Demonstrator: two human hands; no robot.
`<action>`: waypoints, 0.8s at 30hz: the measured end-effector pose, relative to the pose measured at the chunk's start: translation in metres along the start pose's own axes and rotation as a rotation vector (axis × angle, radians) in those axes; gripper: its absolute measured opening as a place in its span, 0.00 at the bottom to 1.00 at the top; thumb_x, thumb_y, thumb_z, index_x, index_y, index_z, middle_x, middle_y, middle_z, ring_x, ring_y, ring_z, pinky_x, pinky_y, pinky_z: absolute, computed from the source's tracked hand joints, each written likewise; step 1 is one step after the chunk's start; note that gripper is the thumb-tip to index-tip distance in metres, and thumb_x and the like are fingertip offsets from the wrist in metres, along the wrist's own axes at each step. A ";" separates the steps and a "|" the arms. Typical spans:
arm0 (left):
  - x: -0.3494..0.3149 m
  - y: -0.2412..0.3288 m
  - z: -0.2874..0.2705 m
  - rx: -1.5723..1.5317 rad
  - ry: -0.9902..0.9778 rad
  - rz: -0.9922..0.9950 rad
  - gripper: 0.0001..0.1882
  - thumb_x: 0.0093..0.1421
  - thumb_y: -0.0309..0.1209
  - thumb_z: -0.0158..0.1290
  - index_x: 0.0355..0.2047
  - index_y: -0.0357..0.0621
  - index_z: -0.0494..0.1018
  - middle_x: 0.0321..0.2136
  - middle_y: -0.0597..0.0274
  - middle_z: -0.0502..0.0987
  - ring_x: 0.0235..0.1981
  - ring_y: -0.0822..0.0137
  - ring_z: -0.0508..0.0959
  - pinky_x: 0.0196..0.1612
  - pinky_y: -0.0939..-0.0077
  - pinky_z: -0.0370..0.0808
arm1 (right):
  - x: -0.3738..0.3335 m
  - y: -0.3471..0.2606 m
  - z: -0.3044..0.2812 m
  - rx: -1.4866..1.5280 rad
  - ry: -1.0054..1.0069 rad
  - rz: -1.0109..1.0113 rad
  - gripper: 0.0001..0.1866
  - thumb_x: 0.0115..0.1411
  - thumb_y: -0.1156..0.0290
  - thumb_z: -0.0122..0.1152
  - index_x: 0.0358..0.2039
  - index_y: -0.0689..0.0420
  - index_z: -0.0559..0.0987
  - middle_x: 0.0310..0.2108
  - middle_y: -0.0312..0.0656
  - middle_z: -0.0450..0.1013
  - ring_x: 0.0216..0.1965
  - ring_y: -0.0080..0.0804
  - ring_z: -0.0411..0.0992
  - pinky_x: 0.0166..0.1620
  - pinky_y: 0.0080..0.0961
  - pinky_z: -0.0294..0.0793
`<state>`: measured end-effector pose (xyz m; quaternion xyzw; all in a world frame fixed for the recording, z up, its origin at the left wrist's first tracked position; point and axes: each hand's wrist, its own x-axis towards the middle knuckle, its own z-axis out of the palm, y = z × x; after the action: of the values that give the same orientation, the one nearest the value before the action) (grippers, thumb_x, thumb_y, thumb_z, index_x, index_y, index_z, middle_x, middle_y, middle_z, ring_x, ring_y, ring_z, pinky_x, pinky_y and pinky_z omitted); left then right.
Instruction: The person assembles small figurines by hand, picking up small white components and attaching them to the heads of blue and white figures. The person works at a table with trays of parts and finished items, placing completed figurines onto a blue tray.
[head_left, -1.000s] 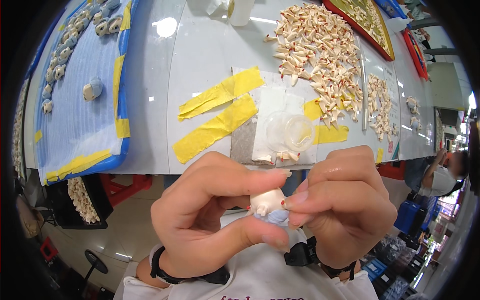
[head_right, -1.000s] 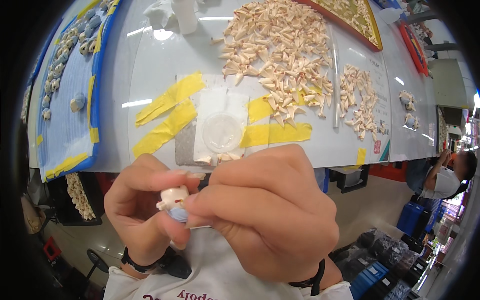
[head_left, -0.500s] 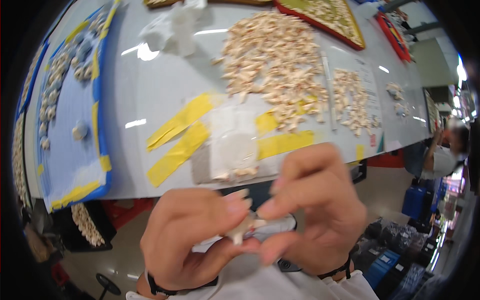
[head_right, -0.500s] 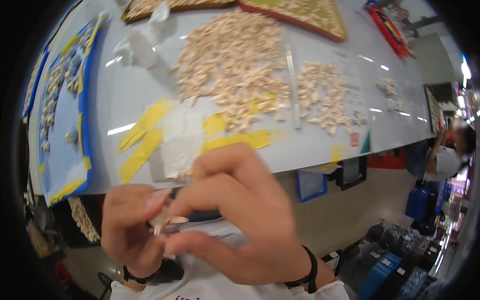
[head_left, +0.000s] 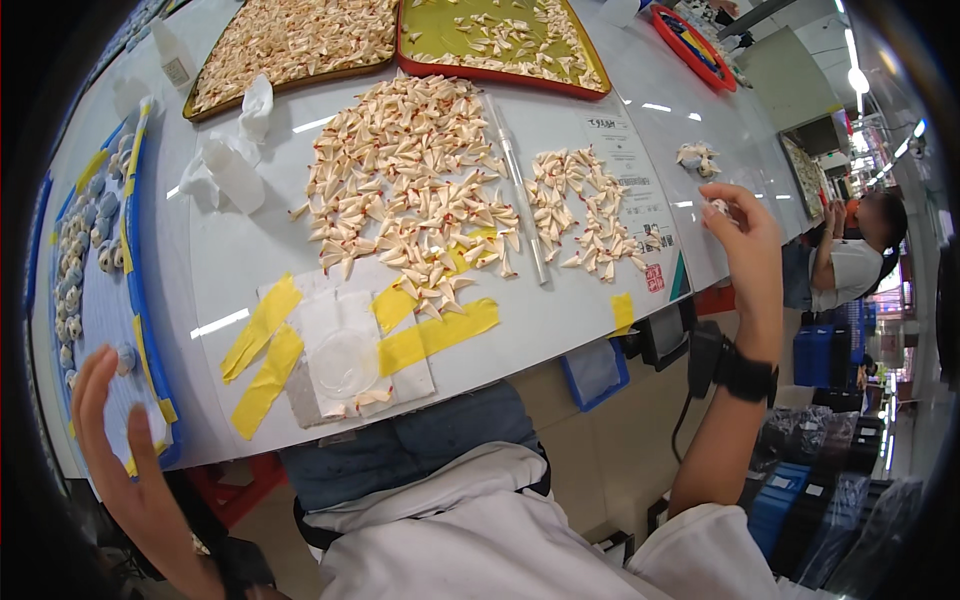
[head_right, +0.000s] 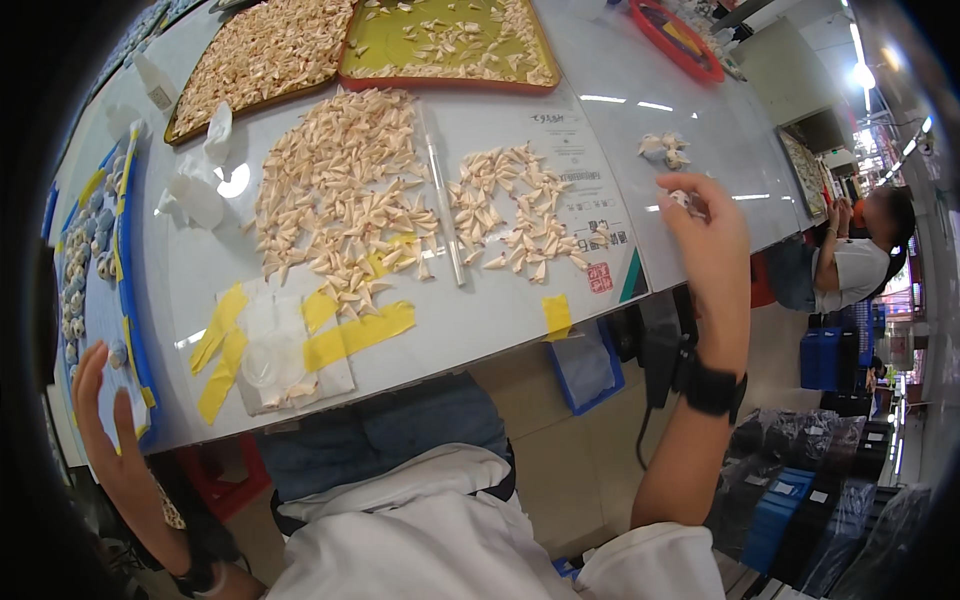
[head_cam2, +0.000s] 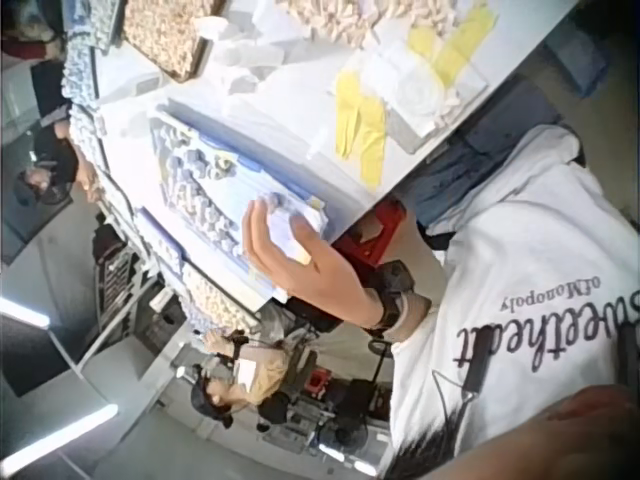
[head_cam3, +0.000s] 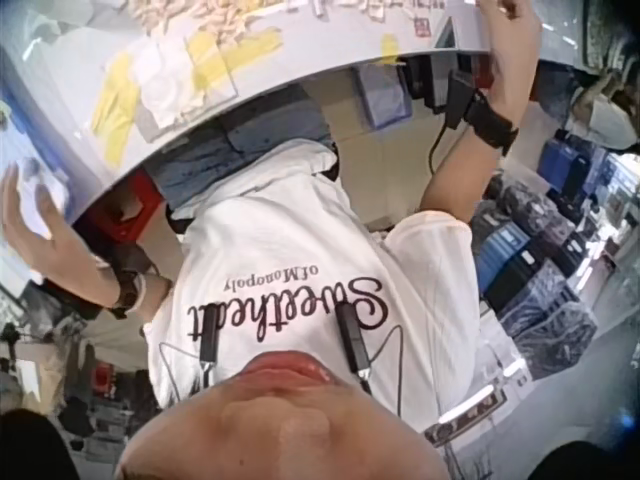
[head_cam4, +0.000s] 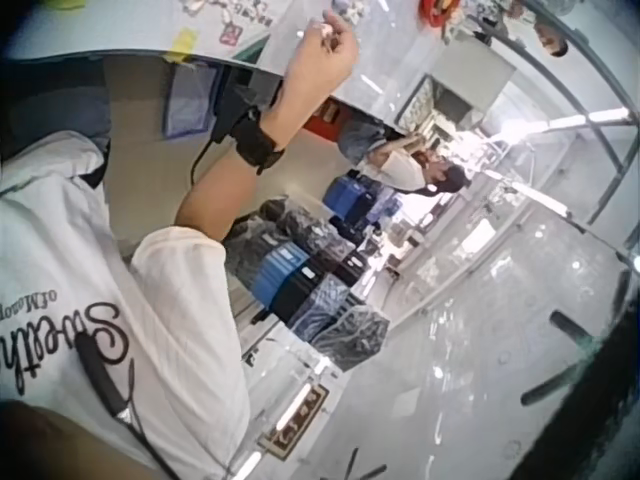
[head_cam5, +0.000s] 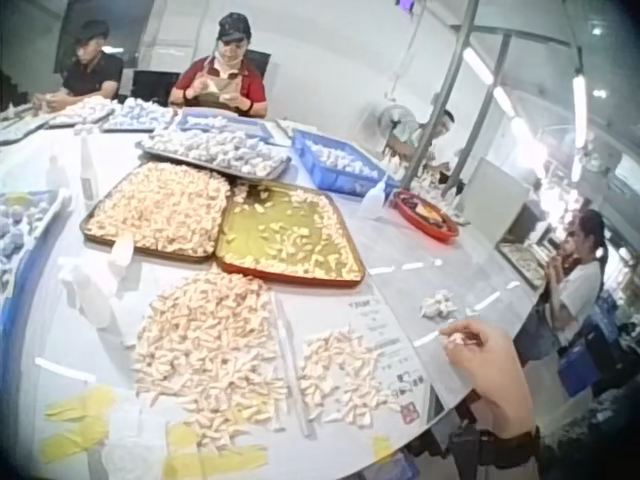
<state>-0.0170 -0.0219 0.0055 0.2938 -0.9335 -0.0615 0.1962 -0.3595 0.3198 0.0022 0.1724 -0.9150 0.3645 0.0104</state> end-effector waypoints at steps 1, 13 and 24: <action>0.001 -0.011 -0.002 0.099 -0.024 -0.041 0.16 0.60 0.29 0.39 0.48 0.40 0.64 0.51 0.55 0.64 0.54 0.60 0.62 0.56 0.67 0.55 | 0.011 0.009 -0.001 -0.076 0.012 -0.053 0.13 0.50 0.75 0.54 0.38 0.60 0.74 0.31 0.37 0.69 0.33 0.23 0.66 0.36 0.17 0.65; -0.002 -0.057 0.009 -0.145 -0.180 -0.129 0.13 0.56 0.22 0.41 0.42 0.40 0.67 0.48 0.60 0.64 0.46 0.67 0.66 0.45 0.77 0.64 | -0.015 -0.042 0.019 -0.166 -0.219 -0.177 0.10 0.41 0.79 0.58 0.29 0.61 0.75 0.28 0.39 0.71 0.29 0.25 0.66 0.32 0.19 0.65; 0.005 -0.057 0.013 -0.607 0.085 -0.263 0.09 0.55 0.21 0.46 0.38 0.40 0.63 0.43 0.63 0.64 0.40 0.73 0.66 0.44 0.83 0.61 | -0.023 -0.036 0.031 -0.120 -0.020 -0.205 0.05 0.46 0.79 0.56 0.26 0.63 0.72 0.22 0.37 0.69 0.23 0.21 0.66 0.29 0.19 0.65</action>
<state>0.0034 -0.0712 -0.0179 0.3420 -0.8177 -0.3494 0.3039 -0.3224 0.2814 0.0000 0.2677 -0.9130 0.3041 0.0486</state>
